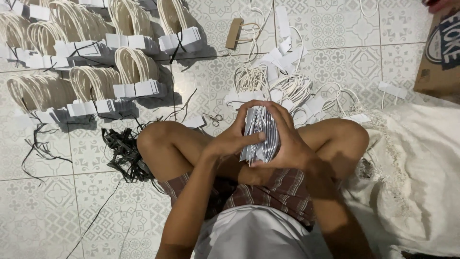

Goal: The person organizes coils of white wire by gathering them from a pile, placing them inside a white bag, and bundling them with white paper labels.

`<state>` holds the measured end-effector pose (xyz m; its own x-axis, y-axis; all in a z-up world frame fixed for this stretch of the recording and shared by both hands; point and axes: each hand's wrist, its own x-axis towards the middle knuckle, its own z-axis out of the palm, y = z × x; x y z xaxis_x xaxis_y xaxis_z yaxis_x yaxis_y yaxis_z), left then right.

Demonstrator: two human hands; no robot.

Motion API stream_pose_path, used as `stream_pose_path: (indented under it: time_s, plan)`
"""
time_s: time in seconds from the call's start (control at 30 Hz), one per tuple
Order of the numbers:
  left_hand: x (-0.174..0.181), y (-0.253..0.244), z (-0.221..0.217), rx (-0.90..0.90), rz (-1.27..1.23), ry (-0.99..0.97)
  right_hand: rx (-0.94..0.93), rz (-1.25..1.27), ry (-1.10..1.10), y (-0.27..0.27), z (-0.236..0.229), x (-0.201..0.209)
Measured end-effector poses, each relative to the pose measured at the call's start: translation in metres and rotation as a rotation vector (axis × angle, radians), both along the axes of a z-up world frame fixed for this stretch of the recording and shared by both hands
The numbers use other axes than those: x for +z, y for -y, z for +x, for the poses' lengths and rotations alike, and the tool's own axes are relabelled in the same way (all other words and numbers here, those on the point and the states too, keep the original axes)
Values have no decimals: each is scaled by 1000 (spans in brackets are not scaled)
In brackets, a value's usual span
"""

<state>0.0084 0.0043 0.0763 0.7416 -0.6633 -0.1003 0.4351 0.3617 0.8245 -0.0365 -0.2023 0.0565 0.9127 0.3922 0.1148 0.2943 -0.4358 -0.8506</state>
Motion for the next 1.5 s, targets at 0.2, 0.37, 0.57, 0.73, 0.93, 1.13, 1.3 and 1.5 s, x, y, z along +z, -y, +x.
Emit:
stream_pose_path:
  time_s: [0.2, 0.37, 0.57, 0.73, 0.93, 1.13, 1.3, 1.5]
  plan:
    - [14, -3, 4, -48, 147, 83, 35, -90, 145, -9, 1, 10]
    - [24, 2, -5, 18, 117, 53, 40, -88, 155, -12, 3, 19]
    - [31, -2, -7, 57, 14, -78, 84, 148, 30, -10, 4, 44]
    - [37, 1, -9, 78, 38, -75, 40, 254, 57, -14, 1, 46]
    - [39, 13, -14, 303, 162, -14, -220, 65, 373, -16, -9, 23]
    - [34, 13, -7, 315, 265, -79, -265, -80, 560, -16, -11, -4]
    - [18, 8, -7, 325, 197, -30, -329, -193, 572, -22, -17, -6]
    - [12, 18, -16, 476, 145, 29, -394, -189, 721, -27, -11, -17]
